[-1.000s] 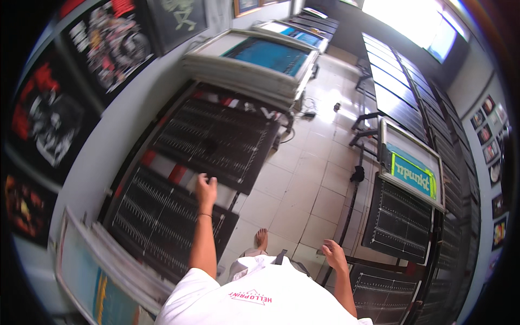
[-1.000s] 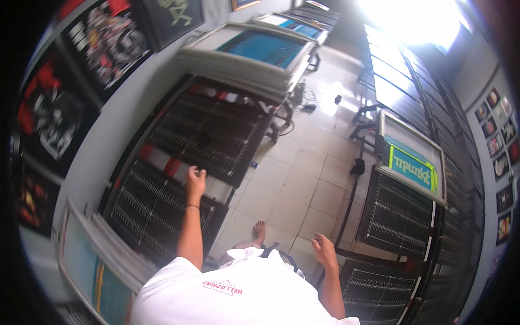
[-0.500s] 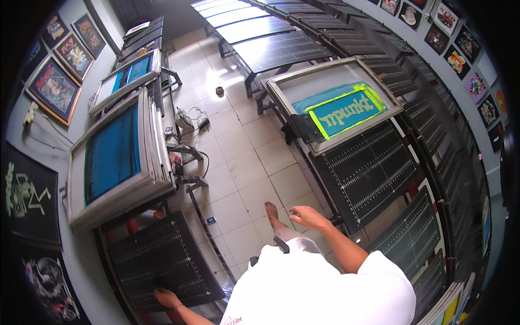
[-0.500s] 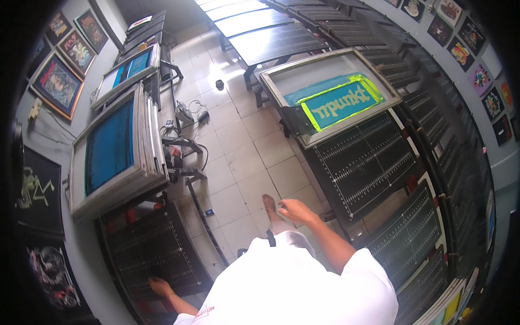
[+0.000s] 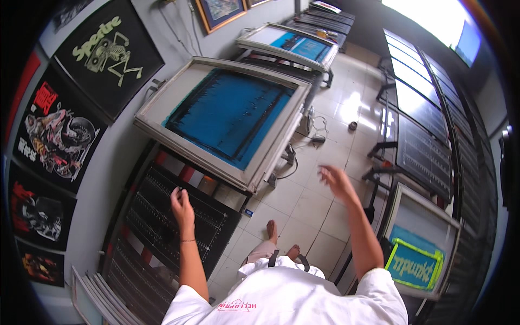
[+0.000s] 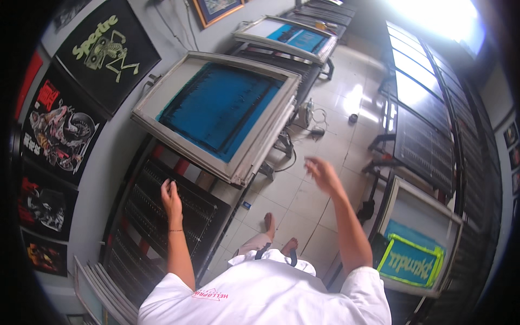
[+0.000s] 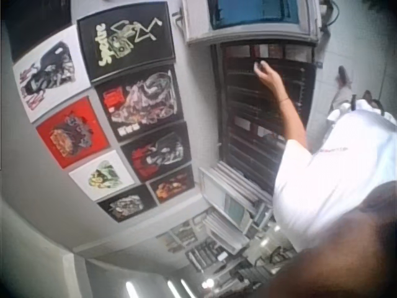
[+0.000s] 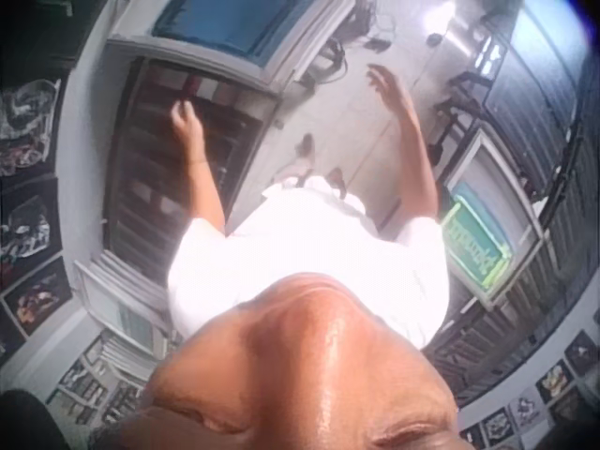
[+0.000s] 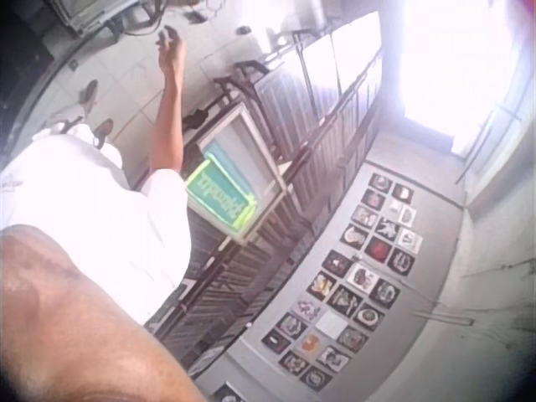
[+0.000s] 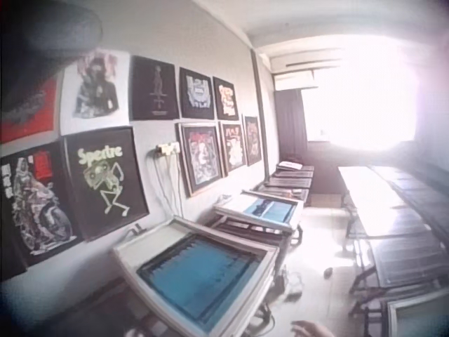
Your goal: The person picks up a screen frame and then uses a spatula to take white ink from a large container and spread it across the screen mesh before returning to the floor to mix more ink.
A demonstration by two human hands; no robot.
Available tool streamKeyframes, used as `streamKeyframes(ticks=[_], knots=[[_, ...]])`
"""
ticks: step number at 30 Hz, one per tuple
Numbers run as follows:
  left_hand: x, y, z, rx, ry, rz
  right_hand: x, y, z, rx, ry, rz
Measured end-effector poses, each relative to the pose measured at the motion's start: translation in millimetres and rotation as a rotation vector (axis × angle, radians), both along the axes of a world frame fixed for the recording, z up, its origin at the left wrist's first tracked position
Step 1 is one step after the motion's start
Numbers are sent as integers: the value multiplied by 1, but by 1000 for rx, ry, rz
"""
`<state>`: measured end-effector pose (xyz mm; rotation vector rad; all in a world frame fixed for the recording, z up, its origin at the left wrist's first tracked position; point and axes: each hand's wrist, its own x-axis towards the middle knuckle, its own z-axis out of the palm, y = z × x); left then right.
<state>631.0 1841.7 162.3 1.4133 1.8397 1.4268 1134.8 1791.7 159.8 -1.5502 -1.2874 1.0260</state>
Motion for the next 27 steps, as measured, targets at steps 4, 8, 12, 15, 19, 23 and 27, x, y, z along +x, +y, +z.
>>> streamKeyframes(ticks=[4, 8, 12, 15, 19, 23, 27], knots=[[67, 32, 30, -26, -283, 1, 26, 158, 65, 210, -207, -15], [99, 52, 35, -12, -407, -35, 39, 279, 96, 355, -576, -107], [108, 58, 27, 16, -326, 58, 53, 358, 103, 32, -765, -7], [116, 54, 39, -41, -164, 111, 44, 376, 93, 28, -815, 62], [120, 51, 45, -90, -18, 84, 29, 383, 92, -57, -809, 87], [132, 56, 42, -64, 58, 111, 26, 385, 104, -52, -887, 91], [128, 58, 40, -23, 65, 145, 34, 388, 99, 25, -855, 11]])
